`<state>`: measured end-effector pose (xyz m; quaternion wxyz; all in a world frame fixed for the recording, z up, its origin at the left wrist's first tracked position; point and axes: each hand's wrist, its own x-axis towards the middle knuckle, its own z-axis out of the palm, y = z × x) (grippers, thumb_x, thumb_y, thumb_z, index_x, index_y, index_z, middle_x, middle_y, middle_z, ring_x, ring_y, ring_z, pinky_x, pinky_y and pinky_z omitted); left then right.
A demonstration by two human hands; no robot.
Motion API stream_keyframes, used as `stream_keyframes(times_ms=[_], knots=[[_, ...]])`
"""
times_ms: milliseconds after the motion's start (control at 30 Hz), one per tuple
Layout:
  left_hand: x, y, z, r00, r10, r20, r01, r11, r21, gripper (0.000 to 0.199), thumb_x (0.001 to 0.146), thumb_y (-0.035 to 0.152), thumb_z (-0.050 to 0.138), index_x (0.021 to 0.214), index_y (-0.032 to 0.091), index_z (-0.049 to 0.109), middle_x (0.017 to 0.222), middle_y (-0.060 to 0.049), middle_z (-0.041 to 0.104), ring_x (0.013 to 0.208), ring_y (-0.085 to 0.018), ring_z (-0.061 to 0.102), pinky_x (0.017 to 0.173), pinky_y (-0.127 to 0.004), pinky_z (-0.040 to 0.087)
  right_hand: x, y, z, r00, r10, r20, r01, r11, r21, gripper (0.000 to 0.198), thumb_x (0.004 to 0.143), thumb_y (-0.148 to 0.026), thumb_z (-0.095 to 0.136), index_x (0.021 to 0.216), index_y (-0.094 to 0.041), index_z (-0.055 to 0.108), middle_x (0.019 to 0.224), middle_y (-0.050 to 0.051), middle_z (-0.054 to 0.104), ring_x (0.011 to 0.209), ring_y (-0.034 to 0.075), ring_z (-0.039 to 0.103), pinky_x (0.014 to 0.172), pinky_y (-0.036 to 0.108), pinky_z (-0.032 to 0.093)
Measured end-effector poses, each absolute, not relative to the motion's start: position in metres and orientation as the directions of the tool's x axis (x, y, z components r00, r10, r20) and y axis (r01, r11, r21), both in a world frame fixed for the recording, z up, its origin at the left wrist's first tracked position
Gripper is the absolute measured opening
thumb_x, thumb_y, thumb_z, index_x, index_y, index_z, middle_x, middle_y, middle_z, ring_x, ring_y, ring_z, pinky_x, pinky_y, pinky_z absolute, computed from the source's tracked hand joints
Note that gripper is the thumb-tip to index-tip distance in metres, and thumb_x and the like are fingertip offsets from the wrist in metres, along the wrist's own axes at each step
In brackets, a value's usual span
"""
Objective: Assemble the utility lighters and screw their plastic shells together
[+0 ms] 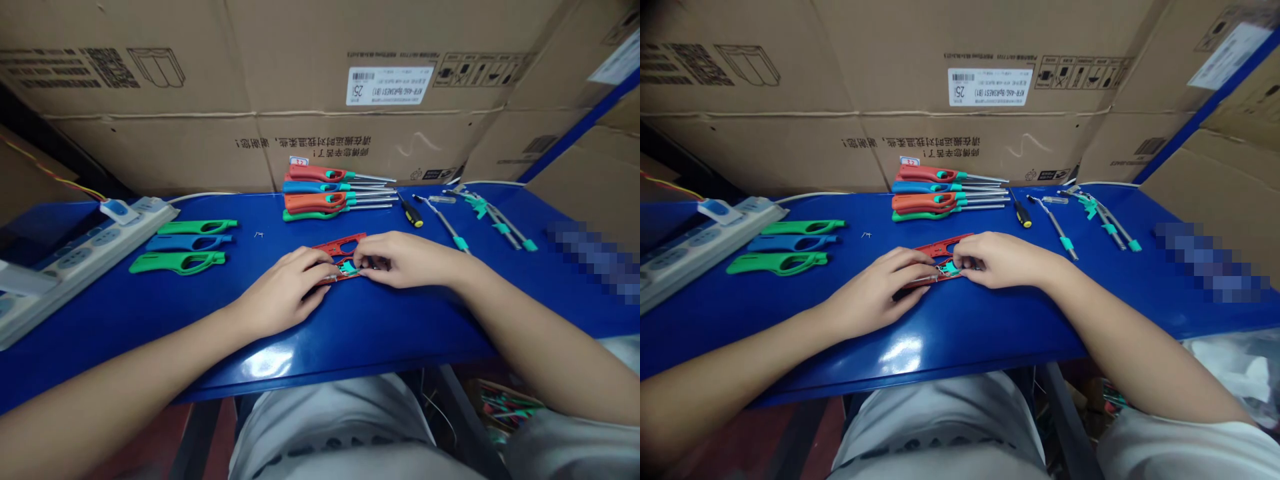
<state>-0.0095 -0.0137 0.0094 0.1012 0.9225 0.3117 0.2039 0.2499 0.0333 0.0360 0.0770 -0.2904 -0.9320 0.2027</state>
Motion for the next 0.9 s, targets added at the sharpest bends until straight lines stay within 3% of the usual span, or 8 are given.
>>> stream_keyframes(times_ms=[167,433,667,900], knots=[[-0.01,-0.012,0.003,0.756,0.601,0.259,0.513,-0.79,0.337,0.036,0.1,0.015,0.045,0.132,0.024,0.059,0.136,-0.01,0.056,0.127,-0.026,0.052,0.106,-0.044,0.046,0.25,0.032,0.039,-0.84,0.541,0.04,0.472,0.765,-0.438,0.017,0.082,-0.012,0.059,0.097,-0.018,0.067,0.084,0.002,0.065,0.071,0.013,0.056,0.063,0.024,0.039],[-0.01,-0.012,0.001,0.754,0.609,0.244,0.49,-0.77,0.409,0.04,0.101,0.012,0.042,0.136,0.025,0.057,0.134,-0.01,0.057,0.125,-0.023,0.054,0.106,-0.042,0.048,0.25,0.033,0.036,-0.842,0.537,0.062,0.463,0.776,-0.429,0.013,0.086,-0.013,0.059,0.094,-0.019,0.068,0.087,0.003,0.066,0.071,0.014,0.057,0.064,0.025,0.039],[-0.01,-0.011,0.0,0.767,0.595,0.241,0.484,-0.783,0.391,0.046,0.099,0.009,0.044,0.141,0.026,0.055,0.136,-0.011,0.055,0.128,-0.025,0.051,0.108,-0.043,0.046,0.248,0.035,0.032,-0.811,0.585,0.03,0.495,0.712,-0.498,0.011,0.085,-0.012,0.063,0.093,-0.017,0.068,0.08,0.001,0.066,0.068,0.012,0.057,0.061,0.022,0.038],[-0.011,-0.01,-0.003,0.768,0.602,0.218,0.5,-0.777,0.382,0.048,0.099,0.009,0.043,0.142,0.026,0.053,0.136,-0.012,0.053,0.126,-0.025,0.05,0.109,-0.045,0.044,0.251,0.037,0.031,-0.815,0.578,0.034,0.478,0.705,-0.525,0.018,0.086,-0.009,0.057,0.097,-0.017,0.069,0.09,0.003,0.071,0.072,0.013,0.06,0.066,0.023,0.042]])
